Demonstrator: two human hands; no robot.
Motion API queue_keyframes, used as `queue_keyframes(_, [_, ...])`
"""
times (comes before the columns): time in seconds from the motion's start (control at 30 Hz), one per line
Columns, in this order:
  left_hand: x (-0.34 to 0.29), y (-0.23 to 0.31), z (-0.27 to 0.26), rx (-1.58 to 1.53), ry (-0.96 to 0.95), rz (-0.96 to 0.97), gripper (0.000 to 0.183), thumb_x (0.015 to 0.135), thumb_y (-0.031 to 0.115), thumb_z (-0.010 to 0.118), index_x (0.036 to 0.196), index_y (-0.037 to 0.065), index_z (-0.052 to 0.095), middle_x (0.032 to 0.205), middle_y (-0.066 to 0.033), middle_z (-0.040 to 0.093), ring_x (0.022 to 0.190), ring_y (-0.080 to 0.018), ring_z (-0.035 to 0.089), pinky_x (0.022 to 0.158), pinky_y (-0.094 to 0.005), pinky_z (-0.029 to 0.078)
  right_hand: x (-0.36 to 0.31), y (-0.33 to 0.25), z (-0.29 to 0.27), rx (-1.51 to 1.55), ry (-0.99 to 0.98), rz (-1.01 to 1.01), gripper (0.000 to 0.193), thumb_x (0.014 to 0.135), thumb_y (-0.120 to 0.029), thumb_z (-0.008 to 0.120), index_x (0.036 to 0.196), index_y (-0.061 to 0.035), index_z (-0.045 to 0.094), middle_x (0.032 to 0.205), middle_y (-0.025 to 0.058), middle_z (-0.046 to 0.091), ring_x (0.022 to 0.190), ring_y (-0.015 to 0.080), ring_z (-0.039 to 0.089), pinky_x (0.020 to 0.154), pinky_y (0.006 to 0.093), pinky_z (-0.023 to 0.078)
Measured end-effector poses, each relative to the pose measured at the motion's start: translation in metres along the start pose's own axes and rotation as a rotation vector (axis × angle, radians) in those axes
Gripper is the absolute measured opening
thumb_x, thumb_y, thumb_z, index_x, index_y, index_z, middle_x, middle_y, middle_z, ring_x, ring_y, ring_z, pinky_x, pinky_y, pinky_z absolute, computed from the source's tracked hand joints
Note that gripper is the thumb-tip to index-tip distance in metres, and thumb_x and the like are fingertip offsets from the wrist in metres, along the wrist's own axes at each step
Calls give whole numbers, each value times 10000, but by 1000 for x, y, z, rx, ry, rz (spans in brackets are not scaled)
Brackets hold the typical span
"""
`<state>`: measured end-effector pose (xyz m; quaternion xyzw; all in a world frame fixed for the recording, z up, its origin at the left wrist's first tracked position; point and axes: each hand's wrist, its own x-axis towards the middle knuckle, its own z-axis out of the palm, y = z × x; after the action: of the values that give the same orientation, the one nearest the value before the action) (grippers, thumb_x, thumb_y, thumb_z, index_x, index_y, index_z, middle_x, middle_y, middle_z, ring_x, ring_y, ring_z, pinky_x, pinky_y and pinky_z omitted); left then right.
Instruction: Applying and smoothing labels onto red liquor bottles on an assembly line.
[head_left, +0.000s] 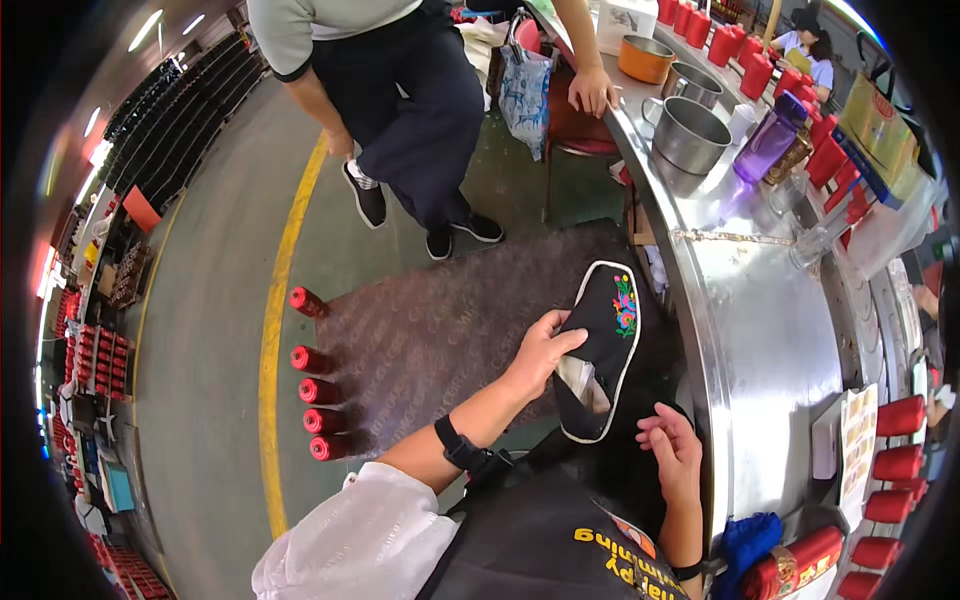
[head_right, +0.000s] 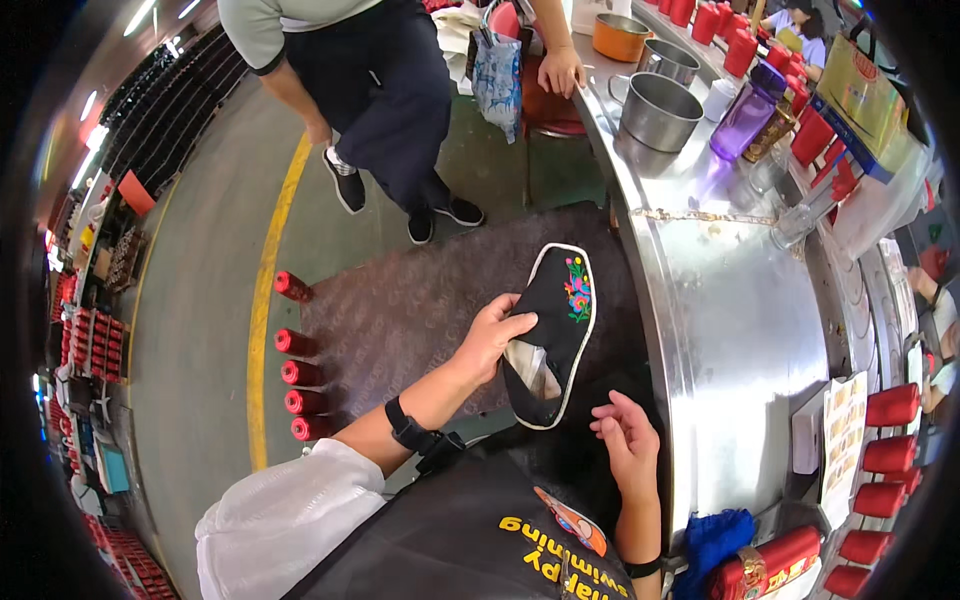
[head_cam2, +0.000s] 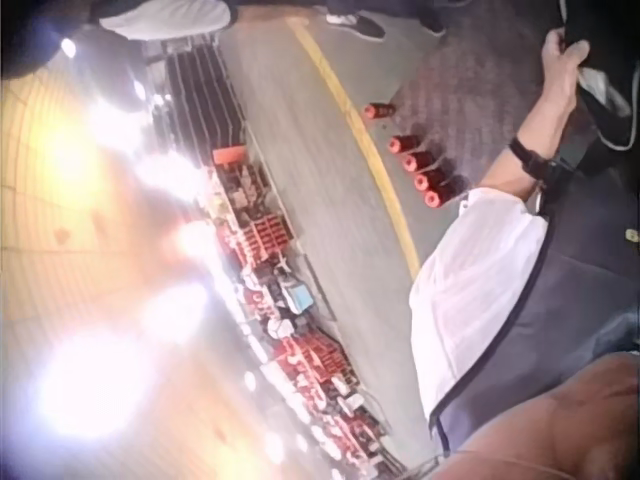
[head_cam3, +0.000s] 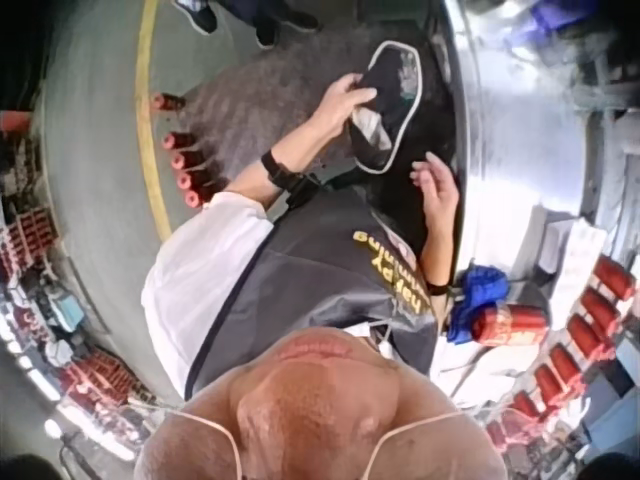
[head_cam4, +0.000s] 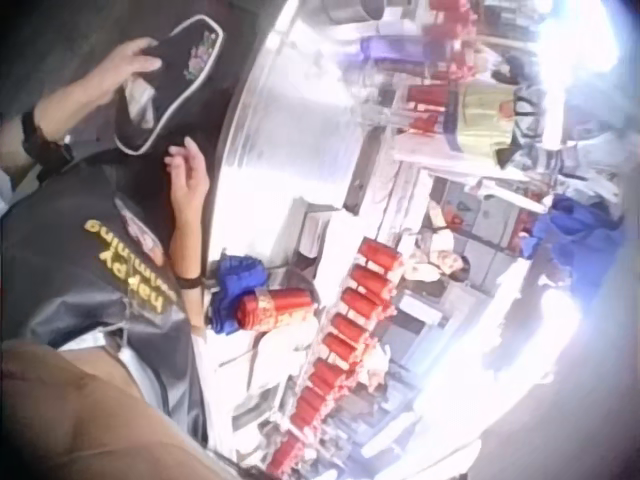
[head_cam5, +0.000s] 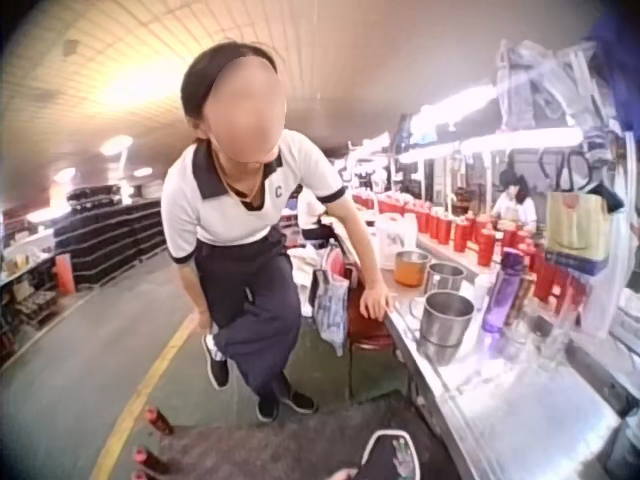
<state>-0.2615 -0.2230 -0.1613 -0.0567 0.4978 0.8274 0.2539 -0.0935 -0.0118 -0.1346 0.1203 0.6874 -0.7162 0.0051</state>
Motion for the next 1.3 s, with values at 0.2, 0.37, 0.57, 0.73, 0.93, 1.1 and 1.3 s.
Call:
queue_keyframes(0.2, [-2, -4, -1, 19, 25, -1, 366, 849, 144, 712, 1155, 18, 556, 1034, -61, 638, 944, -145, 615, 868, -304, 487, -1, 5, 0, 8, -4, 6, 349, 945, -39, 560, 1292, -12, 532, 1037, 109, 656, 858, 142, 638, 747, 253, 519])
queue_keyframes(0.37, [-1, -6, -2, 7, 32, 43, 381, 855, 152, 694, 1164, -10, 541, 1040, -75, 626, 937, -145, 603, 854, -299, 482, -4, 8, -3, -68, -21, -48, 349, 937, -32, 565, 1284, -8, 534, 1025, 96, 662, 837, 136, 641, 737, 252, 520])
queue_keyframes(0.57, [11, -8, -15, 10, 127, 80, 369, 848, 136, 686, 1151, -22, 547, 1040, -73, 624, 949, -153, 593, 873, -308, 466, -2, 10, -4, -109, -17, -59, 344, 928, -8, 563, 1272, -5, 544, 1016, 93, 661, 832, 132, 638, 730, 244, 516])
queue_keyframes(0.73, [20, -12, -31, 0, 230, 134, 348, 853, 136, 680, 1138, -18, 551, 1028, -84, 625, 934, -158, 598, 862, -307, 466, -2, 9, -6, -105, -9, -58, 330, 930, 7, 552, 1261, -3, 554, 1009, 89, 659, 827, 126, 634, 731, 241, 510])
queue_keyframes(0.93, [31, -21, -60, -50, 374, 141, 372, 872, 149, 671, 1170, -17, 525, 1080, -107, 619, 970, -205, 604, 881, -358, 484, -3, 7, -9, -134, 21, -49, 323, 938, 12, 536, 1260, -1, 554, 1015, 87, 656, 829, 122, 627, 738, 237, 503])
queue_keyframes(1.1, [44, -33, -102, -100, 479, 210, 321, 900, 132, 639, 1163, -12, 526, 1086, -111, 621, 1017, -225, 604, 912, -374, 484, -3, -3, -8, -159, 78, -73, 319, 937, 18, 534, 1256, 12, 552, 1013, 87, 652, 843, 121, 621, 765, 232, 496])
queue_keyframes(1.3, [40, -20, -113, -159, 466, 265, 373, 895, 94, 652, 1220, -16, 505, 1152, -93, 601, 1065, -202, 571, 972, -346, 428, -7, -39, -10, -498, 219, -315, 295, 902, 79, 524, 1187, 30, 582, 1004, 111, 655, 807, 144, 636, 736, 250, 502])
